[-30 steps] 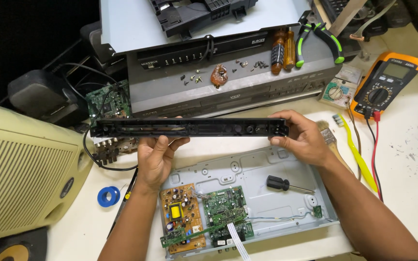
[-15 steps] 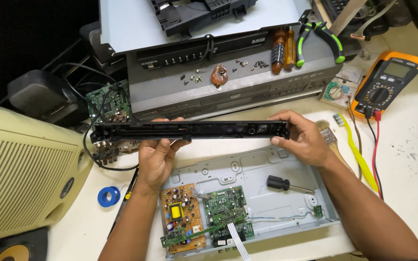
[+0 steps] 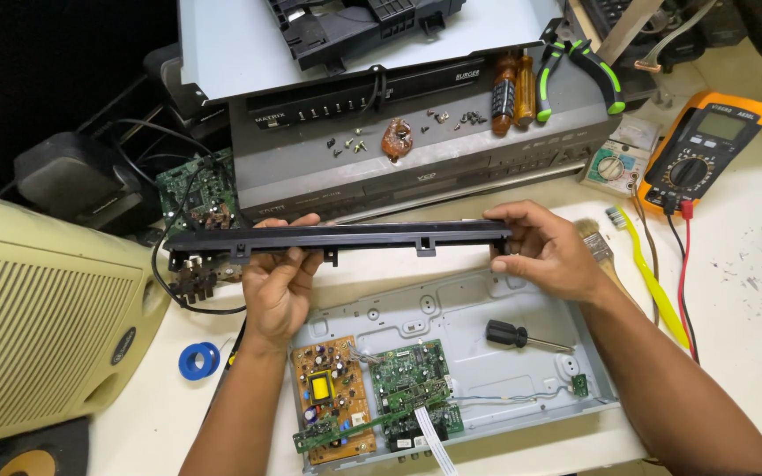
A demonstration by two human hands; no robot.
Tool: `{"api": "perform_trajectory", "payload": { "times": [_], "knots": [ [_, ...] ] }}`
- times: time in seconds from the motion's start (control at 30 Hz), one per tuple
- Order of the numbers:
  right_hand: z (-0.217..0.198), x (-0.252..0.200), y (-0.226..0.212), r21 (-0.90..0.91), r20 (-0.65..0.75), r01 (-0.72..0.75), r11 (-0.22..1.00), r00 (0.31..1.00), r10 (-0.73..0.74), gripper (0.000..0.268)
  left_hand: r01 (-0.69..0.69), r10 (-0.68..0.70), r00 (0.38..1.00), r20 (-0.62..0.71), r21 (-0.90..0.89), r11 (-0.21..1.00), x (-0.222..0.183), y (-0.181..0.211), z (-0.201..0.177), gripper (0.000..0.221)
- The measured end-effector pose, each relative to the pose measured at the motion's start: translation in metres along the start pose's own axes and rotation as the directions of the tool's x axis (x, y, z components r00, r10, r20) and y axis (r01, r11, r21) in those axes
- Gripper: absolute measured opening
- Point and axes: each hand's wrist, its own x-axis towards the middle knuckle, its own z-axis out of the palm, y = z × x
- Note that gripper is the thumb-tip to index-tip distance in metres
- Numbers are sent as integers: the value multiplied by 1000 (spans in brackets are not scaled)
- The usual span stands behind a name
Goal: Cleaning and reassembling internal components of an electronic device on a repair bench
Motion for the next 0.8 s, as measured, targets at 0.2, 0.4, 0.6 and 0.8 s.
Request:
{"api": "perform_trajectory", "payload": {
  "times": [0.2, 0.4, 0.6, 0.8],
  "knots": [
    [7, 3, 2, -10, -56, 104, 994, 993, -105, 60, 15, -15, 999, 50, -9, 1000, 0, 13, 39, 51],
    [12, 2, -1, -185, -83, 193, 963, 974, -212, 51, 25, -18, 987, 163, -45, 999, -1, 8, 24, 71],
    [14, -1, 4, -212, -15, 267, 940, 961, -276, 55, 49, -47, 994, 101, -21, 999, 0, 14, 30, 48],
    [8, -1, 6, -235, 44, 302, 924, 953, -300, 51, 63, -57, 992, 114, -51, 997, -4, 8, 14, 47]
  ]
}}
